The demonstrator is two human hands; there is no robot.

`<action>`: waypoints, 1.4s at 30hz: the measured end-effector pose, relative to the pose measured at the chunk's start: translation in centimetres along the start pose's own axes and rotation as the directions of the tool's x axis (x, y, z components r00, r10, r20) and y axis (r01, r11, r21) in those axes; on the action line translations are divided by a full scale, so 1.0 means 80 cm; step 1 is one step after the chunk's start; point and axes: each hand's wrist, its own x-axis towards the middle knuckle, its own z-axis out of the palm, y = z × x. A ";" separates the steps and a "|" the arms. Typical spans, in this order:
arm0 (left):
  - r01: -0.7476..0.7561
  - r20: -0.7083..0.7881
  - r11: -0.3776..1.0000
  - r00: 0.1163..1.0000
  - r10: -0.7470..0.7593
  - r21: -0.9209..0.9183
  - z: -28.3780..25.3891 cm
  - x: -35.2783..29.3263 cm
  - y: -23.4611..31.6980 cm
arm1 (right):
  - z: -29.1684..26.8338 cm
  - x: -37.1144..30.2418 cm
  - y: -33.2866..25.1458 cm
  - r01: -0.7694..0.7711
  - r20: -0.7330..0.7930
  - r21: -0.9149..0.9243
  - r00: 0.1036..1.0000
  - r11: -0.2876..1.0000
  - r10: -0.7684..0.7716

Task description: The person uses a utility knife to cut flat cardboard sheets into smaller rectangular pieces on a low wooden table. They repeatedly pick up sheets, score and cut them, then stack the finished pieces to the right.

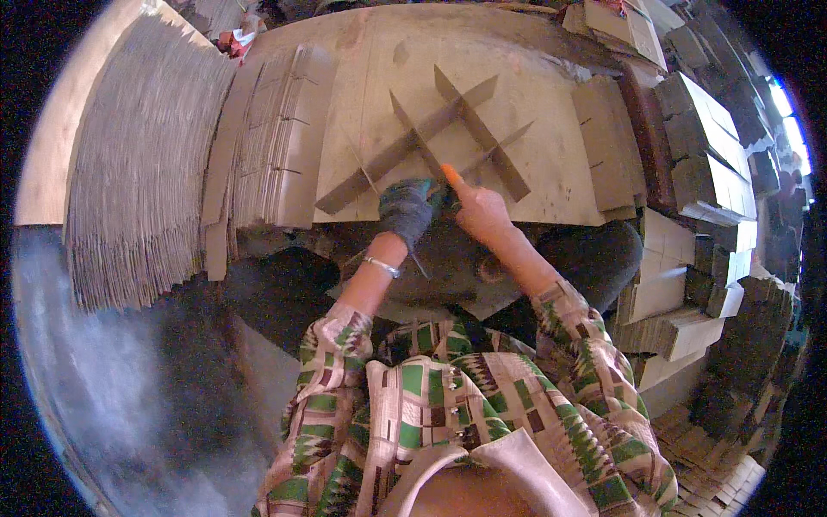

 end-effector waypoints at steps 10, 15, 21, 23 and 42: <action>0.195 0.081 0.980 0.978 -0.193 -0.023 0.009 0.043 -0.076 | 0.054 0.026 0.154 -0.217 -0.157 0.576 0.917 0.788 0.367; 0.071 0.238 0.914 0.971 0.029 -0.399 0.038 0.024 -0.018 | 0.069 0.040 0.023 0.094 -0.166 0.824 0.983 0.559 0.080; 0.188 -0.281 0.938 0.920 -0.272 -0.291 -0.059 0.039 -0.149 | 0.056 0.064 -0.029 -0.125 0.130 0.979 0.991 0.159 -0.025; 0.399 -0.339 0.897 0.831 -0.441 -0.188 -0.177 0.053 -0.135 | 0.065 0.065 -0.005 -0.190 0.187 0.962 0.982 0.198 0.033; 0.706 -0.202 0.531 0.670 -0.714 0.469 -0.183 -0.052 -0.457 | 0.057 0.002 0.101 -0.240 0.147 0.774 0.968 0.586 0.203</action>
